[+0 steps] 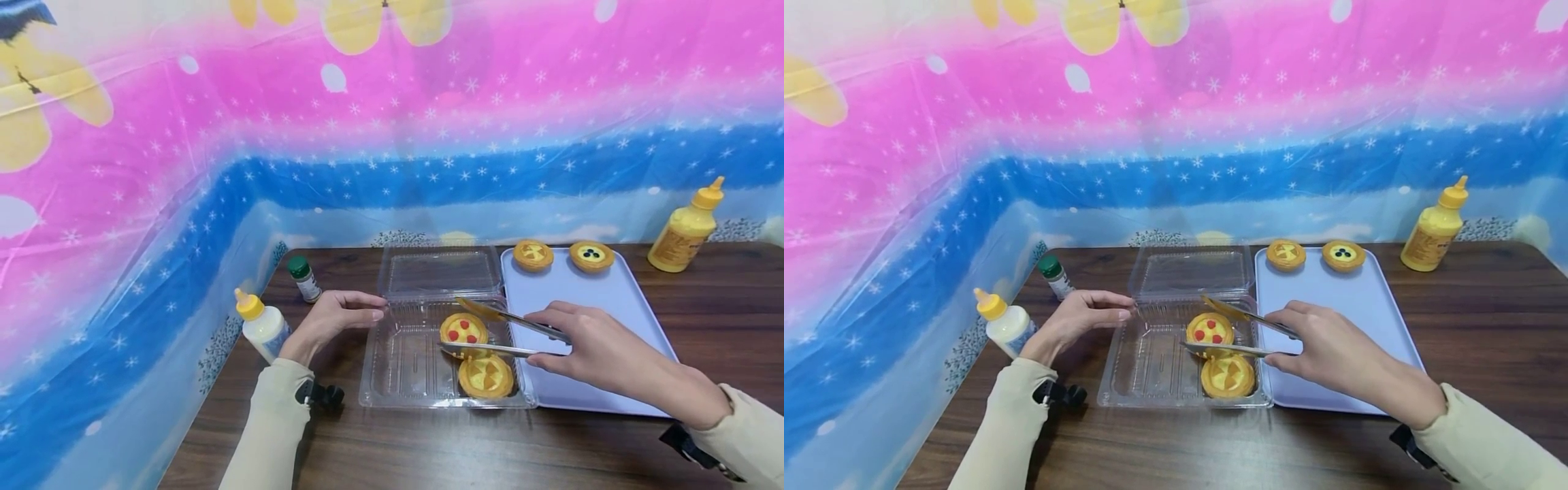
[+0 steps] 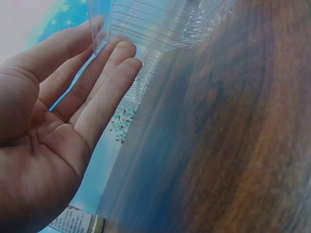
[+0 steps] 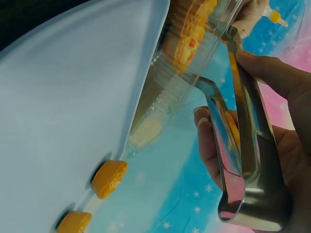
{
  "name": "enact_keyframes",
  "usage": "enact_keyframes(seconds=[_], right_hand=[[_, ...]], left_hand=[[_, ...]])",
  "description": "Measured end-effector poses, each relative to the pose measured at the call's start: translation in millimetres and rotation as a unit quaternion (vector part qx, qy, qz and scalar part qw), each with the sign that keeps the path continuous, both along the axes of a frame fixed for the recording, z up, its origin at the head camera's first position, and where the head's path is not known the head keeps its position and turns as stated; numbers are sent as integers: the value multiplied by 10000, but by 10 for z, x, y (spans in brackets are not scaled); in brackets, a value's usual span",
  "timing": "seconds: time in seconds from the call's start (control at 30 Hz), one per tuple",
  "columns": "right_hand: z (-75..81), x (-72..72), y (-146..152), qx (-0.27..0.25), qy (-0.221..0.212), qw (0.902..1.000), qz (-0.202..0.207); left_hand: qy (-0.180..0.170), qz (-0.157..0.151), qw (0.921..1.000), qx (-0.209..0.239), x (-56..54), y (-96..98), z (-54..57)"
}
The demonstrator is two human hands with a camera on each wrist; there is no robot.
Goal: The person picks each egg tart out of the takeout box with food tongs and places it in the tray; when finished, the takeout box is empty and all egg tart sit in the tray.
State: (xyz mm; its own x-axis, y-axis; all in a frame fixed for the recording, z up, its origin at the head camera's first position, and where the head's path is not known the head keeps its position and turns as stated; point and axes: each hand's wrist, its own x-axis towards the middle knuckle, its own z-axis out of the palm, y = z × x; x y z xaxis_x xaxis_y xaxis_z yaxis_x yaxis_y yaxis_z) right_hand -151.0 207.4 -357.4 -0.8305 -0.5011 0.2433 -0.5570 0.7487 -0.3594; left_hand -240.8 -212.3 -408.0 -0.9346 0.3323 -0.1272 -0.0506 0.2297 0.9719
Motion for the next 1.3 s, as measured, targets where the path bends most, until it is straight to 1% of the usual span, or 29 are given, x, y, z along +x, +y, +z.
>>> enact_keyframes(seconds=[0.07,0.3,0.6,0.87,1.07,1.3], right_hand=[[-2,9,-13,-27,-55,10000,-37],[-24,45,-69,-58,44,9999,-83],[-67,55,-128,-155,206,9997,56],[-66,41,-200,-199,366,9991,112],[-57,11,-252,-91,331,9994,103],[-42,42,-276,22,331,9994,65]], left_hand=[[-2,-6,10000,-19,2,2,4],[-9,-14,10000,-22,14,5,20],[-24,-14,10000,-8,21,6,21],[20,35,10000,-14,25,12,33],[43,-4,10000,-51,17,4,8],[30,0,10000,-61,8,2,24]])
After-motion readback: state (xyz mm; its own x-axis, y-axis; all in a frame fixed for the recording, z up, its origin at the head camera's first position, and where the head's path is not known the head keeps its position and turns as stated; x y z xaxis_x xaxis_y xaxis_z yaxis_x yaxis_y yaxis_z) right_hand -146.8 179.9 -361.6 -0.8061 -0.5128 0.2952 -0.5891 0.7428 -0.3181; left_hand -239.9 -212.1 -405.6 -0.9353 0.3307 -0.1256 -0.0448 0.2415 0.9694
